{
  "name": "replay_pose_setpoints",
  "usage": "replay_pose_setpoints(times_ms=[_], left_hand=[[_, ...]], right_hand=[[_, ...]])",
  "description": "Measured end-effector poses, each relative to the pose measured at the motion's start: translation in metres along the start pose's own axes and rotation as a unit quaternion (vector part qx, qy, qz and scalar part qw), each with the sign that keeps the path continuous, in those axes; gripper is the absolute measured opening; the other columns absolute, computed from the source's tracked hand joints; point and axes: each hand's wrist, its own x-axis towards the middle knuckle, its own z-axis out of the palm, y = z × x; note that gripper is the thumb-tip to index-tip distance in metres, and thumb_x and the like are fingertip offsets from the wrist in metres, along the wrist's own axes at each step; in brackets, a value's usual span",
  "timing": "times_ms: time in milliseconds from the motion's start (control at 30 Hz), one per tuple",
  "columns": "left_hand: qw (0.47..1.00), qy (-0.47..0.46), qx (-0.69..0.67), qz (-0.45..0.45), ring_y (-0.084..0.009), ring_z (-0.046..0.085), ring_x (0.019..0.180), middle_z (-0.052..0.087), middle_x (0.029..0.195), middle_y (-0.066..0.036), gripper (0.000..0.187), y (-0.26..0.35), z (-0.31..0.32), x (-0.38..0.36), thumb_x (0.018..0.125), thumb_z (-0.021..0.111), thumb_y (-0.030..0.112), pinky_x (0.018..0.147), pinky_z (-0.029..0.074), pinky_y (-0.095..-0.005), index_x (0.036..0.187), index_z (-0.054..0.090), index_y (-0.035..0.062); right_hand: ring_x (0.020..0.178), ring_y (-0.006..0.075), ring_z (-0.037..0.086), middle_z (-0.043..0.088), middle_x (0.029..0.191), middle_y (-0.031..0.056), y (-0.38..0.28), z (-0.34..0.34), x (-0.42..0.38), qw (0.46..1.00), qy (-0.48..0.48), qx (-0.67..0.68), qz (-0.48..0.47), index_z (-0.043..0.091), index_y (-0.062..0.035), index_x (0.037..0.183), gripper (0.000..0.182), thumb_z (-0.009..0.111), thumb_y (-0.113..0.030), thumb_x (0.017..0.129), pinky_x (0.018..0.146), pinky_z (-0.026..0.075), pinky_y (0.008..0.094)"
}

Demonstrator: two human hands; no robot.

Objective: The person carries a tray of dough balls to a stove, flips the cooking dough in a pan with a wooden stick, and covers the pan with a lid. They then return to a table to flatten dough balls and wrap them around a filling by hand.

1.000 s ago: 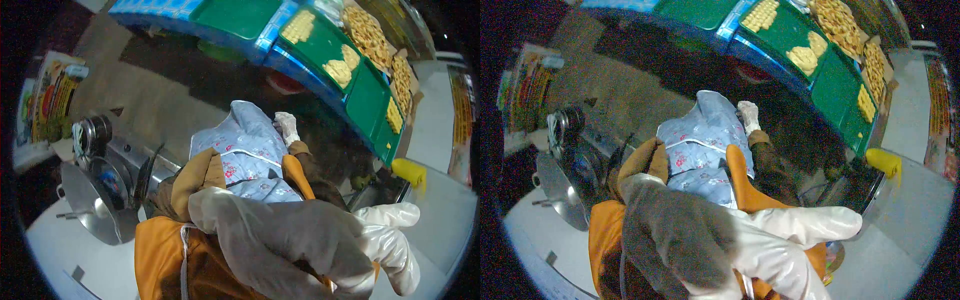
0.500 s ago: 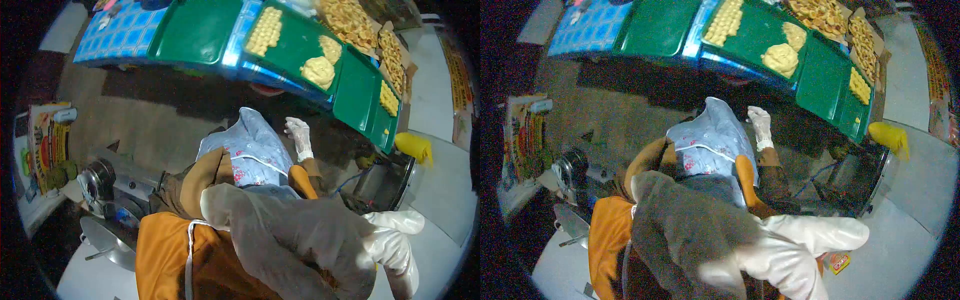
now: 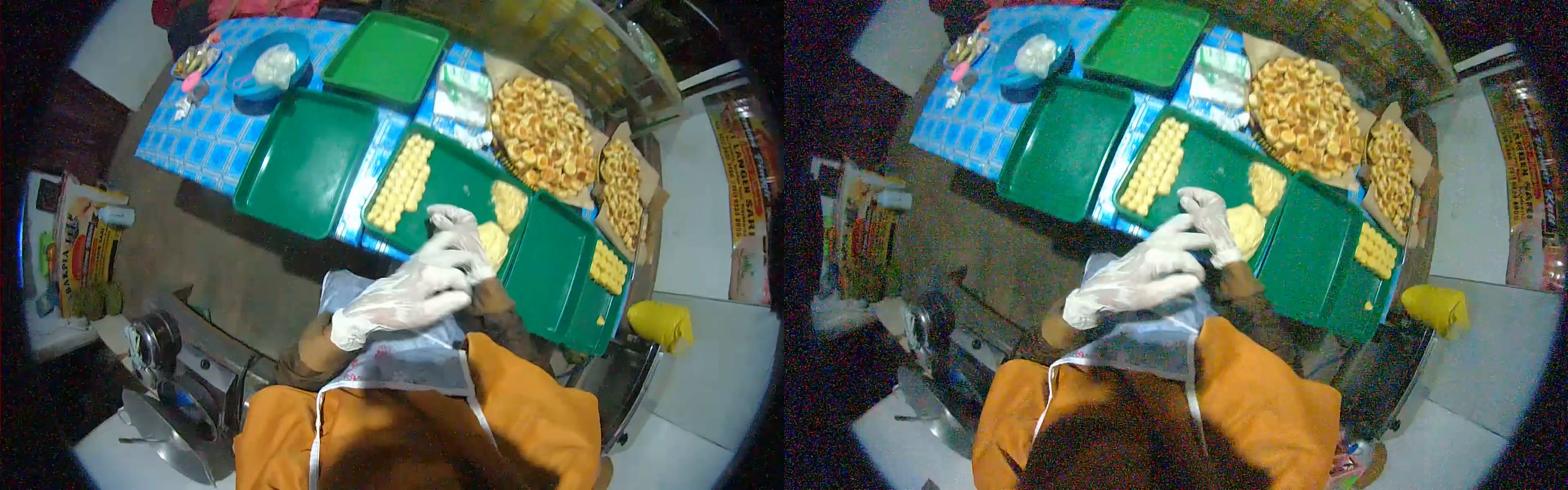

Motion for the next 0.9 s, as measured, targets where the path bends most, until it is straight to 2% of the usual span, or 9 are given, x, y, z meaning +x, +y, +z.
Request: replay_pose_setpoints(times_ms=[67, 133, 200, 333, 533, 667, 700, 833, 900], left_hand=[[0.982, -0.026, 0.159, -0.102, -0.0435, 0.044, 0.130, 0.055, 0.133, -0.022, 0.018, -0.042, -0.001, -0.017, 0.095, 0.062, 0.021, 0.114, 0.032, -0.0510, 0.099, 0.068, 0.0048], [0.956, 0.030, 0.291, -0.014, -0.0398, 0.051, 0.118, 0.063, 0.106, -0.019, 0.017, -0.107, 0.002, -0.043, 0.093, 0.061, 0.019, 0.109, 0.037, -0.0496, 0.092, 0.066, 0.0029], [0.949, 0.129, 0.213, -0.191, -0.0378, 0.053, 0.108, 0.061, 0.095, -0.018, 0.016, -0.125, -0.004, -0.037, 0.091, 0.062, 0.018, 0.098, 0.041, -0.0483, 0.086, 0.064, 0.0023], [0.946, 0.139, 0.189, -0.226, -0.0386, 0.056, 0.091, 0.059, 0.090, -0.020, 0.023, -0.171, -0.014, -0.025, 0.089, 0.063, 0.019, 0.078, 0.045, -0.0469, 0.077, 0.061, 0.0000], [0.948, 0.189, 0.224, -0.125, -0.0394, 0.057, 0.085, 0.059, 0.087, -0.021, 0.017, -0.221, -0.020, -0.010, 0.089, 0.062, 0.015, 0.075, 0.045, -0.0513, 0.082, 0.060, -0.0001], [0.937, 0.122, 0.329, -0.010, -0.0453, 0.052, 0.108, 0.060, 0.110, -0.022, 0.016, -0.220, -0.031, 0.010, 0.088, 0.061, 0.009, 0.094, 0.045, -0.0535, 0.099, 0.063, -0.0011], [0.954, 0.003, 0.285, -0.090, -0.0522, 0.042, 0.125, 0.056, 0.125, -0.025, 0.027, -0.212, -0.034, 0.020, 0.088, 0.061, 0.011, 0.108, 0.036, -0.0575, 0.111, 0.061, -0.0018], [0.933, -0.043, 0.356, -0.034, -0.0559, 0.032, 0.137, 0.051, 0.135, -0.028, 0.038, -0.230, -0.002, 0.023, 0.089, 0.063, 0.016, 0.114, 0.027, -0.0636, 0.121, 0.055, -0.0021], [0.941, -0.039, 0.334, -0.035, -0.0559, 0.032, 0.137, 0.051, 0.135, -0.028, 0.036, -0.225, -0.004, 0.024, 0.089, 0.063, 0.016, 0.114, 0.027, -0.0633, 0.120, 0.056, -0.0019]], right_hand=[[0.091, 0.0210, 0.071, 0.076, 0.100, 0.0124, -0.016, 0.006, 0.044, 0.986, 0.087, -0.140, -0.038, 0.074, -0.0003, 0.108, 0.025, 0.065, -0.016, 0.090, 0.082, 0.054, 0.0323], [0.097, 0.0276, 0.072, 0.075, 0.105, 0.0168, 0.008, 0.009, 0.097, 0.959, 0.165, -0.200, -0.118, 0.074, -0.0048, 0.111, 0.030, 0.065, -0.023, 0.088, 0.085, 0.054, 0.0362], [0.089, 0.0262, 0.071, 0.075, 0.099, 0.0165, -0.014, 0.017, 0.113, 0.965, 0.108, -0.217, -0.105, 0.075, -0.0040, 0.106, 0.028, 0.067, -0.019, 0.085, 0.081, 0.053, 0.0361], [0.078, 0.0286, 0.069, 0.072, 0.081, 0.0147, -0.007, 0.028, 0.135, 0.918, 0.167, -0.352, -0.078, 0.072, -0.0045, 0.083, 0.018, 0.075, -0.020, 0.074, 0.071, 0.052, 0.0405], [0.062, 0.0171, 0.063, 0.067, 0.072, 0.0067, 0.010, 0.030, 0.130, 0.968, 0.233, -0.057, -0.069, 0.067, -0.0024, 0.078, 0.006, 0.072, -0.006, 0.075, 0.055, 0.049, 0.0318], [0.065, 0.0167, 0.064, 0.069, 0.083, 0.0085, -0.004, -0.003, 0.080, 0.863, 0.368, 0.333, -0.090, 0.071, 0.0029, 0.093, 0.015, 0.070, -0.009, 0.084, 0.053, 0.050, 0.0262], [0.065, 0.0161, 0.064, 0.069, 0.084, 0.0082, -0.002, -0.007, 0.074, 0.890, 0.377, 0.250, -0.051, 0.070, 0.0035, 0.095, 0.017, 0.070, -0.010, 0.085, 0.052, 0.049, 0.0255], [0.075, 0.0221, 0.065, 0.069, 0.090, 0.0112, 0.012, -0.006, 0.061, 0.937, 0.339, 0.035, 0.077, 0.070, 0.0039, 0.103, 0.022, 0.067, -0.013, 0.089, 0.061, 0.053, 0.0331], [0.087, 0.0272, 0.065, 0.069, 0.096, 0.0151, 0.014, -0.019, 0.063, 0.819, 0.412, -0.400, -0.020, 0.069, 0.0011, 0.110, 0.025, 0.065, -0.010, 0.089, 0.071, 0.053, 0.0406]])
